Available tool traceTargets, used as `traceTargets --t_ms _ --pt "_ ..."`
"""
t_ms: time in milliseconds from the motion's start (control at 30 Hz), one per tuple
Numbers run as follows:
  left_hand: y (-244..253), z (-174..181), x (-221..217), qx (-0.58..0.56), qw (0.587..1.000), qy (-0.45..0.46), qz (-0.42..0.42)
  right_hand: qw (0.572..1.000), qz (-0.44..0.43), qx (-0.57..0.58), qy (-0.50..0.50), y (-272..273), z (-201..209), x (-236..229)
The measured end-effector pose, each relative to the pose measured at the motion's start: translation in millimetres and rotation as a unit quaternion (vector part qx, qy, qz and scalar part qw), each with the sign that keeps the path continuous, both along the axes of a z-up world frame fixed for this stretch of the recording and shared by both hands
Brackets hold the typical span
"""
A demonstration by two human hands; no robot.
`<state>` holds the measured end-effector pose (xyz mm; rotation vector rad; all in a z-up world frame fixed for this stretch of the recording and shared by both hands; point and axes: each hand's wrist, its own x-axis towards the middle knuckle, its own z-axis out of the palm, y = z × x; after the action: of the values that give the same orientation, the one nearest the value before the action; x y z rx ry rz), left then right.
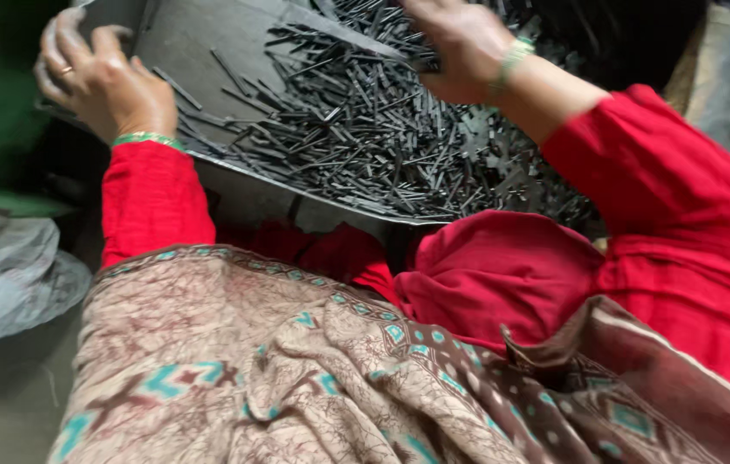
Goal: The person sits on the floor and repeatedly picks up small metal rods and flat metal brackets from a large pile. They insert the rods into the brackets by hand and place the assembled units into a nearby sack. The process continues throughout the clip.
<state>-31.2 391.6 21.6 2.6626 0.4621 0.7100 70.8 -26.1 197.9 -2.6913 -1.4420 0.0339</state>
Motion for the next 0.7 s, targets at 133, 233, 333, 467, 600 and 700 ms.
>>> traceTargets --t_ms 133,233,333,467,600,700 --pt "6 -9 -2 0.034 0.999 -0.003 -0.006 0.945 -0.179 0.272 -0.003 -114 -11 -25" --pt "16 -22 -2 0.052 0.998 -0.004 -0.021 0.879 -0.213 0.425 0.036 -151 -28 -32" --pt "26 -33 -3 0.045 0.999 0.002 -0.031 0.945 -0.242 0.218 0.022 -148 -32 -20" --pt "25 -37 -3 0.030 0.999 0.000 -0.028 0.957 -0.251 0.024 0.145 -120 -41 5" --pt "25 -30 -7 0.045 0.999 -0.008 -0.018 0.736 -0.368 0.115 0.556 -92 -81 15" --pt "20 -24 -3 0.036 0.999 -0.009 -0.027 0.649 -0.333 0.148 0.667 -79 -110 2"
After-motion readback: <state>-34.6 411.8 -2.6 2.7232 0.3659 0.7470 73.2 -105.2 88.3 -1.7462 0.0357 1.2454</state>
